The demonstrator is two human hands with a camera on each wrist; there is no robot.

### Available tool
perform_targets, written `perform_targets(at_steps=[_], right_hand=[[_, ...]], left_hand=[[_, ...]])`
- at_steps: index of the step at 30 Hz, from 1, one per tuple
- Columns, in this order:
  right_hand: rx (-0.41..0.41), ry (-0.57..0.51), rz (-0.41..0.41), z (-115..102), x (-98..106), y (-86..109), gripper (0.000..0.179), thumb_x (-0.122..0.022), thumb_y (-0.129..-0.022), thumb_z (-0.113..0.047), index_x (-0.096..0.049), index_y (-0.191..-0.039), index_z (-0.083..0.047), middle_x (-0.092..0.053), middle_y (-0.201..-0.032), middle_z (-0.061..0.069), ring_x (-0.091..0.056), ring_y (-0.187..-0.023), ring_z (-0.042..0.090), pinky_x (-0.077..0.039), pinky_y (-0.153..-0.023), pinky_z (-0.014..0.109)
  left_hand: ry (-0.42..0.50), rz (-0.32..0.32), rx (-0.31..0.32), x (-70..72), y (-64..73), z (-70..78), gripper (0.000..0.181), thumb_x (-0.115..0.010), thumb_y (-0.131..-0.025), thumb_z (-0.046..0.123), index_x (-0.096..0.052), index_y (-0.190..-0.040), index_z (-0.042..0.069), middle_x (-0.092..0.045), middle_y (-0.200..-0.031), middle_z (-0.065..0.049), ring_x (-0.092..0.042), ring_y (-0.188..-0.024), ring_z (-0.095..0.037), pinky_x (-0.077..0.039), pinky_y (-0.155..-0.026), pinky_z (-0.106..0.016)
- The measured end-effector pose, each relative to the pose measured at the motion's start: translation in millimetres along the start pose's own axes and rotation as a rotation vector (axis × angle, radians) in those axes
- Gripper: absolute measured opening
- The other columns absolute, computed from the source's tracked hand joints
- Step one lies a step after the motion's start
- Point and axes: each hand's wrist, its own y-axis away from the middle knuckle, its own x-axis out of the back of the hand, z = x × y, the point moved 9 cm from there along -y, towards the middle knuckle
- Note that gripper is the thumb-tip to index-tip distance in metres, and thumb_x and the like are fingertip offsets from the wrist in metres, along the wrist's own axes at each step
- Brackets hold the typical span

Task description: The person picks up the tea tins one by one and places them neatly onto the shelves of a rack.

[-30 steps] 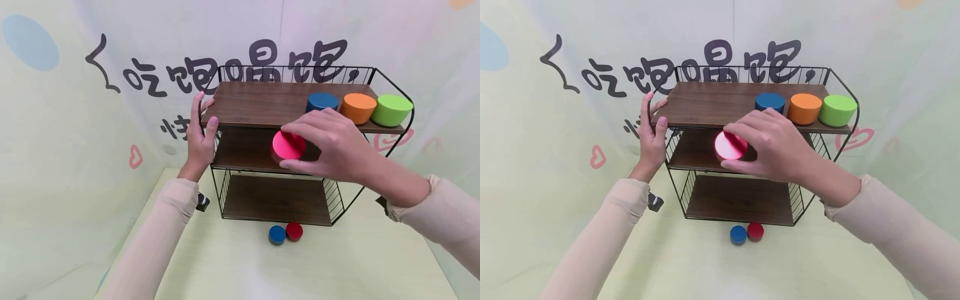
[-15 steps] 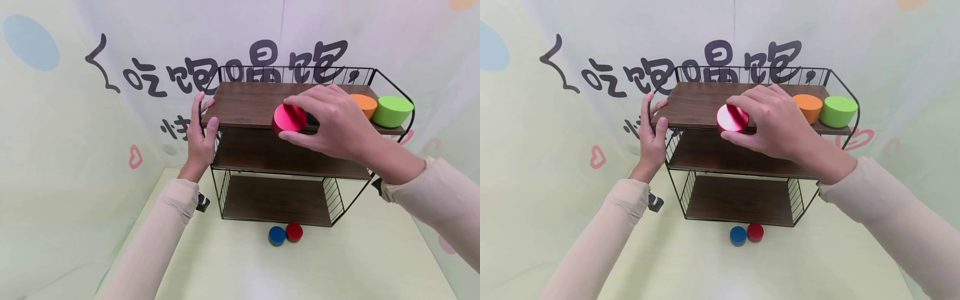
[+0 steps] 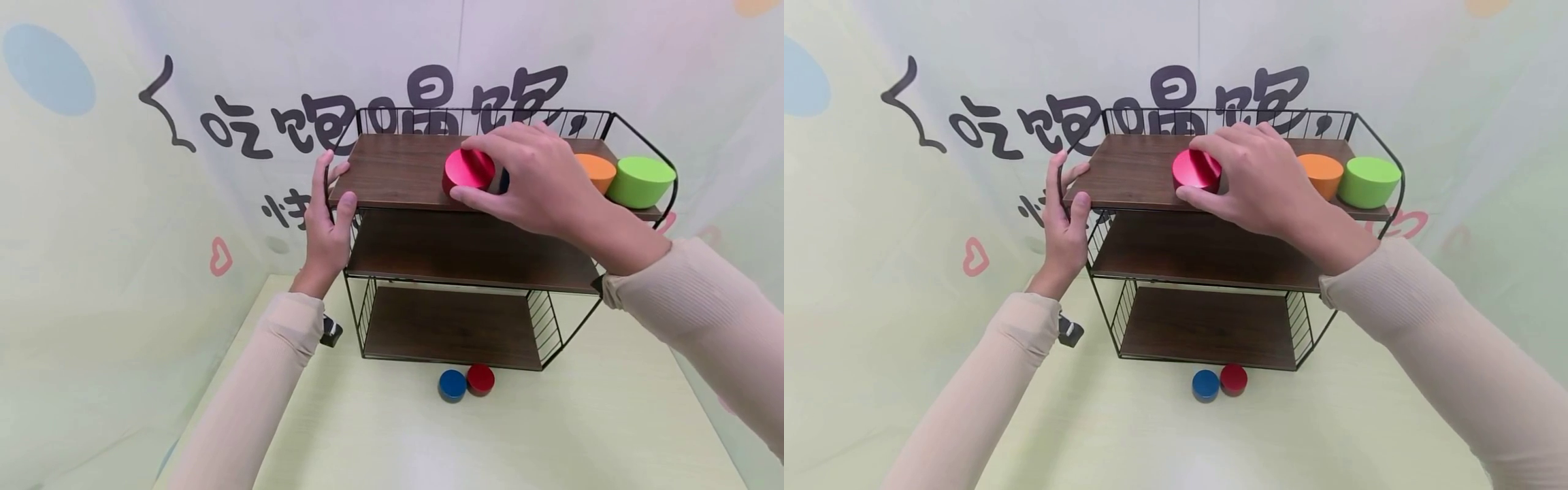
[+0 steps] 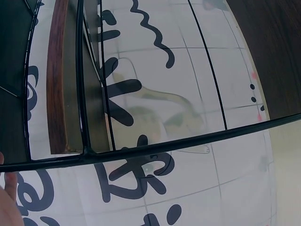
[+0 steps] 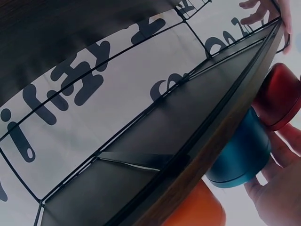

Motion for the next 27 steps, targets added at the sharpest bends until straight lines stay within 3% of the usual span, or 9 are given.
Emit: perform_targets(at_steps=[6,10,22,27], right_hand=[[-0.034,0.01,-0.033,5,-6,-3.7,0.053,-0.076,-0.085,-0.036,-0.066,-0.125,-0.003,-0.069,-0.103,0.018,-0.061,-0.095,0.03,-0.041,-0.084,0.047],[-0.076,0.02,-0.083,8,-12,-5.4,0.052,-0.073,-0.088,-0.038,-0.066,-0.127,-0.005,-0.068,-0.109,0.018,-0.06,-0.104,0.032,-0.039,-0.097,0.053],[-0.122,0.063,-0.164,12,-19,-5.2,0.053,-0.069,-0.09,-0.044,-0.065,-0.128,-0.008,-0.068,-0.113,0.018,-0.056,-0.111,0.033,-0.036,-0.098,0.054],[-0.126,0.07,-0.162,14,-18,-3.8,0.054,-0.068,-0.09,-0.045,-0.065,-0.129,-0.007,-0.068,-0.111,0.018,-0.056,-0.108,0.033,-0.035,-0.096,0.052]], left_hand=[[-0.01,0.0,-0.011,-1.1,1.7,-27.0,0.055,-0.05,-0.099,0.017,-0.033,-0.149,0.001,-0.057,-0.136,-0.02,-0.05,-0.13,-0.025,-0.035,-0.1,-0.034],[-0.021,-0.004,-0.013,-0.3,2.6,-33.4,0.057,-0.049,-0.101,0.03,-0.034,-0.151,0.008,-0.058,-0.137,-0.013,-0.05,-0.131,-0.019,-0.036,-0.099,-0.033],[-0.036,-0.014,-0.01,-1.1,2.0,-33.0,0.057,-0.047,-0.101,0.033,-0.034,-0.151,0.008,-0.058,-0.138,-0.012,-0.049,-0.132,-0.018,-0.036,-0.101,-0.035],[-0.016,-0.002,-0.003,0.0,1.2,-11.1,0.054,-0.049,-0.098,0.015,-0.033,-0.147,-0.003,-0.057,-0.135,-0.023,-0.05,-0.129,-0.028,-0.035,-0.102,-0.035]])
